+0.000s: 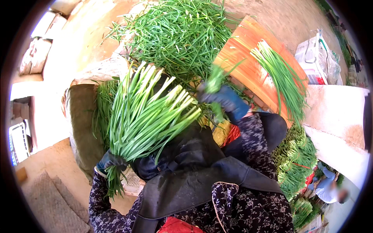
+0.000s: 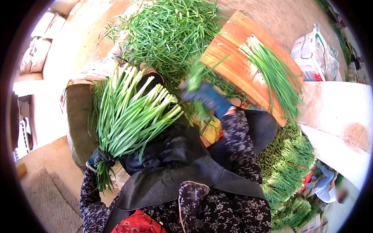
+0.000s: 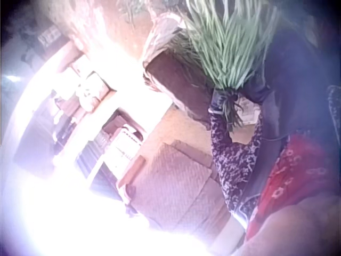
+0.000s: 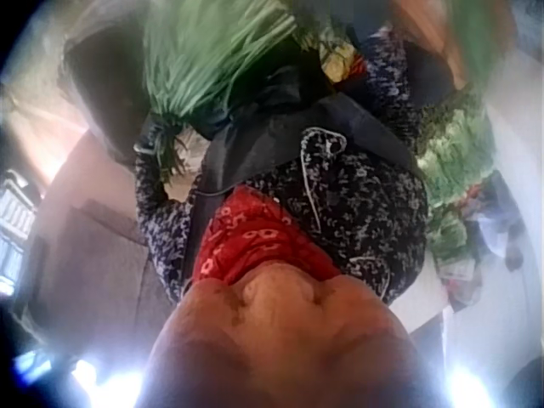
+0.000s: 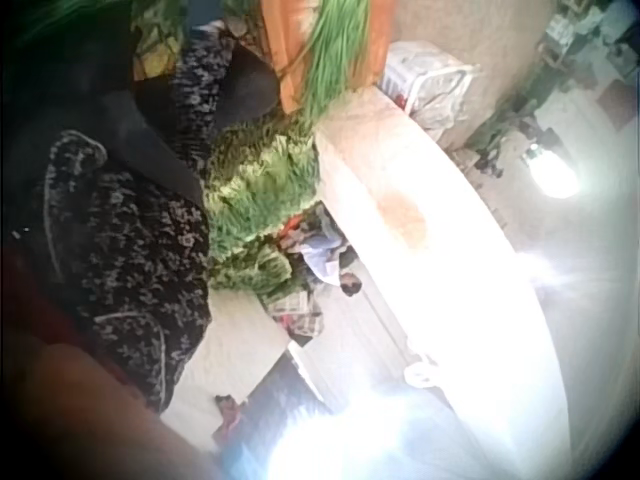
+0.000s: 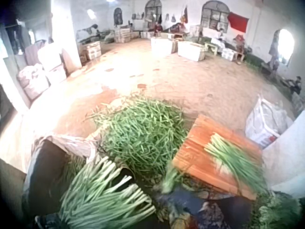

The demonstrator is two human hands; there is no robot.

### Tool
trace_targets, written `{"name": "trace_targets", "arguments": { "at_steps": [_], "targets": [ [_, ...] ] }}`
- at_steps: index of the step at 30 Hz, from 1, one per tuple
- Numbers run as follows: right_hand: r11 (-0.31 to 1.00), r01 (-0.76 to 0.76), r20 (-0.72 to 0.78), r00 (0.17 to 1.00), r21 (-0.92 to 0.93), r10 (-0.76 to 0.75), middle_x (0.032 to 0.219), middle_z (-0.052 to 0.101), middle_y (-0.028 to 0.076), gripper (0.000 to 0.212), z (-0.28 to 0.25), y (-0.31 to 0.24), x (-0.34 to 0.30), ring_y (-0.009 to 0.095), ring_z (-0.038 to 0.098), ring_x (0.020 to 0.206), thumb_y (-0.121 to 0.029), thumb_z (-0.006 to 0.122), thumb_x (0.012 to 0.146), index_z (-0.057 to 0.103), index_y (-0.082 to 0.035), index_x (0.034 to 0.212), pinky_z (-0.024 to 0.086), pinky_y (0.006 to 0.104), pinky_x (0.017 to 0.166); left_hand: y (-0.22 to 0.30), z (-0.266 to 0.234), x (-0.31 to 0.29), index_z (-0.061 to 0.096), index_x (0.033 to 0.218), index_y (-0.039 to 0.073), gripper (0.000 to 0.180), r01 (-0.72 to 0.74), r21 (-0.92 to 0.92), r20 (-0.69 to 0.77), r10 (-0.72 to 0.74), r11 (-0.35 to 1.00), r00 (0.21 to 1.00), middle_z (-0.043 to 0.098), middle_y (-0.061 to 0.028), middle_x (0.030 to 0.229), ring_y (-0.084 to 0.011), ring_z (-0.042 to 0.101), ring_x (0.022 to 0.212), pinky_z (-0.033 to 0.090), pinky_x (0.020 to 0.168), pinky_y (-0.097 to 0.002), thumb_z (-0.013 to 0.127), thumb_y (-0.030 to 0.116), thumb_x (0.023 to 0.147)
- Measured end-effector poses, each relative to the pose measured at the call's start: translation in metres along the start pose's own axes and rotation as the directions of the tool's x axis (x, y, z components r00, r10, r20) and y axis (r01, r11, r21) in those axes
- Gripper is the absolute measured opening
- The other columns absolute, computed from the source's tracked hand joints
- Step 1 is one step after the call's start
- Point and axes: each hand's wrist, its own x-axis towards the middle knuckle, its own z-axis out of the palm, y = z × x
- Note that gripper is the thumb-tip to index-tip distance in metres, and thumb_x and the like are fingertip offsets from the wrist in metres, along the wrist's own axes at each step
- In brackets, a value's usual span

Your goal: The person sorts green onions from a basket, removes damaged leaves by hand, and aligns the stalks on a wooden board. They then tie the onions into a bundle using red string and place the bundle onto a stack.

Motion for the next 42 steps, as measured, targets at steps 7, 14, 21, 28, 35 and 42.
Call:
{"name": "trace_targets", "arguments": {
  "at_steps": [7, 14, 21, 28, 35, 42],
  "targets": [
    [0.853, -0.049, 0.155, 0.987, 0.520, -0.038, 0.108, 0.066, 0.011, 0.044, 0.081, 0.064, 0.008, 0.017, 0.064, 0.096, -0.007, 0.078, 0.078, 0.060, 0.001, 0.117, 0.054, 0.0316, 0.083, -0.003, 0.002, -0.005, 0.053, 0.123, -0.003, 0.045, 0.006, 0.021, -0.010, -0.006, 1.000, 1.000, 0.067, -0.0134, 0.094, -0.0201, 0.065, 0.078, 0.054, 0.067, -0.0302, 0.071, 0.006, 0.082],
    [0.630, -0.102, 0.049, 0.994, 0.770, 0.100, 0.102, 0.066, 0.016, 0.023, -0.014, 0.039, 0.001, 0.028, 0.065, 0.095, -0.018, 0.060, 0.085, 0.064, 0.003, 0.092, 0.057, 0.0450, 0.081, -0.012, 0.000, -0.006, 0.053, 0.123, -0.003, 0.045, 0.002, 0.009, -0.006, -0.002, 1.000, 1.000, 0.067, -0.0132, 0.094, -0.0200, 0.065, 0.078, 0.054, 0.067, -0.0301, 0.071, 0.005, 0.082],
    [0.997, -0.070, 0.098, 0.993, 0.045, 0.065, 0.103, 0.068, 0.010, 0.045, 0.043, 0.062, 0.034, 0.020, 0.065, 0.092, -0.020, 0.069, 0.082, 0.059, 0.004, 0.120, 0.051, 0.0305, 0.082, -0.014, -0.003, -0.010, 0.053, 0.122, -0.003, 0.046, 0.011, 0.043, -0.030, -0.010, 0.999, 1.000, 0.067, -0.0130, 0.094, -0.0199, 0.065, 0.078, 0.054, 0.067, -0.0300, 0.071, 0.005, 0.081],
    [0.922, -0.174, -0.109, 0.969, 0.345, 0.223, 0.090, 0.070, 0.008, 0.027, 0.026, 0.063, 0.035, 0.017, 0.065, 0.076, -0.014, 0.070, 0.080, 0.067, 0.000, 0.103, 0.053, 0.0286, 0.059, -0.017, 0.004, -0.004, 0.048, 0.123, -0.004, 0.045, 0.335, -0.466, 0.134, -0.309, 0.819, 0.941, 0.060, -0.0189, 0.099, -0.0220, 0.062, 0.069, 0.052, 0.055, -0.0298, 0.063, 0.017, 0.085],
    [0.937, -0.176, -0.187, 0.953, 0.302, 0.240, 0.076, 0.056, -0.004, 0.032, -0.044, 0.018, 0.039, 0.006, 0.048, 0.056, -0.029, 0.065, 0.091, 0.061, -0.005, 0.112, 0.037, 0.0210, 0.047, -0.048, -0.034, 0.004, 0.026, 0.135, -0.014, 0.084, 0.492, -0.537, 0.280, -0.405, 0.686, 0.870, 0.045, -0.0357, 0.110, -0.0368, 0.061, 0.071, 0.056, 0.046, -0.0374, 0.044, 0.054, 0.090],
    [0.939, 0.213, -0.060, 0.970, -0.271, -0.237, 0.089, 0.068, 0.010, 0.036, 0.059, 0.021, 0.126, 0.013, 0.059, 0.072, -0.013, 0.072, 0.081, 0.061, -0.001, 0.113, 0.048, 0.0258, 0.067, 0.040, 0.046, -0.007, 0.038, 0.131, -0.007, 0.060, 0.139, 0.403, 0.127, -0.205, 0.905, 0.970, 0.055, -0.0281, 0.093, -0.0249, 0.057, 0.051, 0.053, 0.042, -0.0304, 0.055, 0.034, 0.092]
  ]
}}
